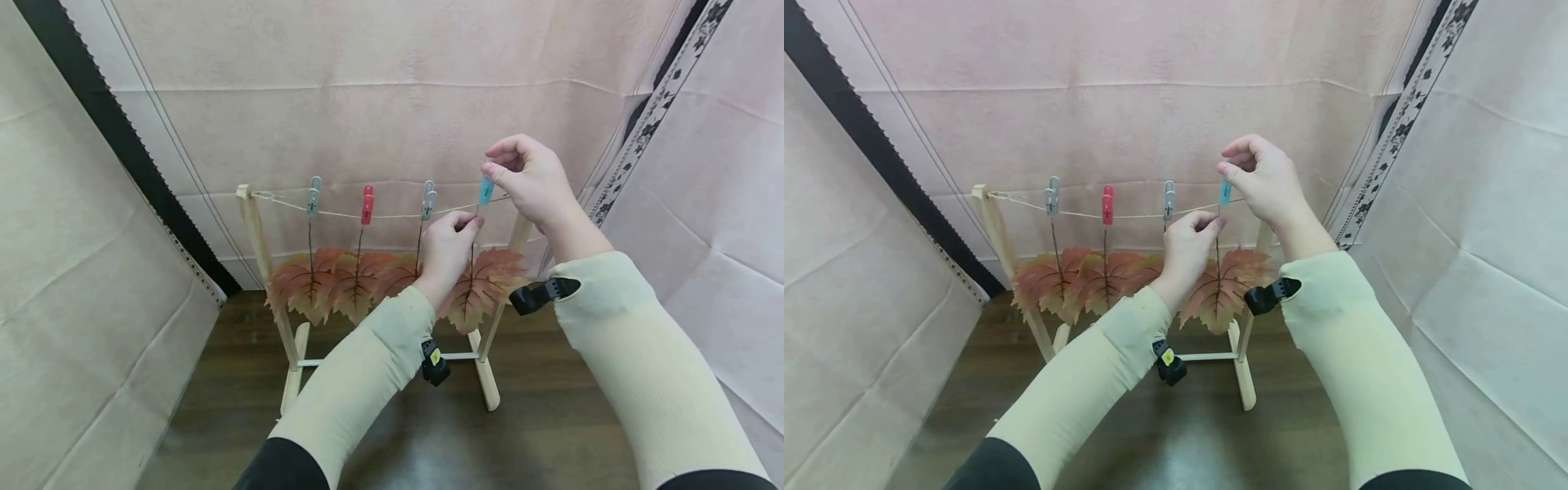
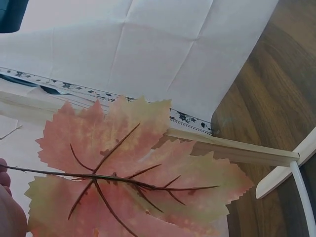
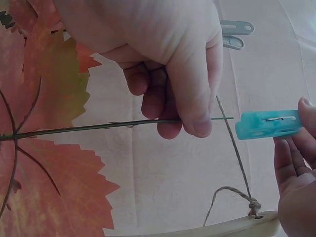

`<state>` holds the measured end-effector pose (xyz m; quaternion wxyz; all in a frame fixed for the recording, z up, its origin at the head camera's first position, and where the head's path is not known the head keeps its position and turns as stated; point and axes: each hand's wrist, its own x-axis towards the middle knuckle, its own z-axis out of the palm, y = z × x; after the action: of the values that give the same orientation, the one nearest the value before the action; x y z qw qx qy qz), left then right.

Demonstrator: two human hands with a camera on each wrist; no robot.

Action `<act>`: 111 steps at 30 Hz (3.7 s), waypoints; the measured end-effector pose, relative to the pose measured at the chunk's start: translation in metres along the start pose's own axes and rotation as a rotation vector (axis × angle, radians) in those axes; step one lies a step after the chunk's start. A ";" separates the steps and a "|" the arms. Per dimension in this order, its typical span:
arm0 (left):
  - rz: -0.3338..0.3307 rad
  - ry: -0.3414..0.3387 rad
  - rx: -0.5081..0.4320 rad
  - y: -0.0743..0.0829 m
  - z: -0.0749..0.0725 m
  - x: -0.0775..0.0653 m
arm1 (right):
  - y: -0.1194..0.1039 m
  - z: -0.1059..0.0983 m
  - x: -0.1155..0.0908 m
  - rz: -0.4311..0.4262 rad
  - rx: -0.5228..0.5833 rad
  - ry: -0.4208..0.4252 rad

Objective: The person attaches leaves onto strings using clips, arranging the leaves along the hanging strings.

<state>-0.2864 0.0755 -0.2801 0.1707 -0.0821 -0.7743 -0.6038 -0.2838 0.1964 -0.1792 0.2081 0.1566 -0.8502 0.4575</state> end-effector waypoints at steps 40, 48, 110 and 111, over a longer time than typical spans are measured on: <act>0.010 -0.021 -0.021 -0.001 0.000 0.006 | 0.005 0.006 0.003 0.035 -0.048 -0.113; 0.037 -0.020 -0.025 -0.002 0.000 0.006 | 0.002 0.003 0.000 0.088 -0.036 -0.162; 0.138 0.009 -0.318 0.014 -0.068 -0.020 | -0.002 0.009 -0.022 0.008 0.251 0.101; 0.141 0.004 -0.322 0.014 -0.071 -0.020 | -0.001 0.010 -0.022 0.006 0.257 0.102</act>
<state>-0.2514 0.0128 -0.2595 0.1988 -0.1612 -0.6597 -0.7066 -0.2658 0.1890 -0.1942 0.2281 0.1561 -0.7733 0.5706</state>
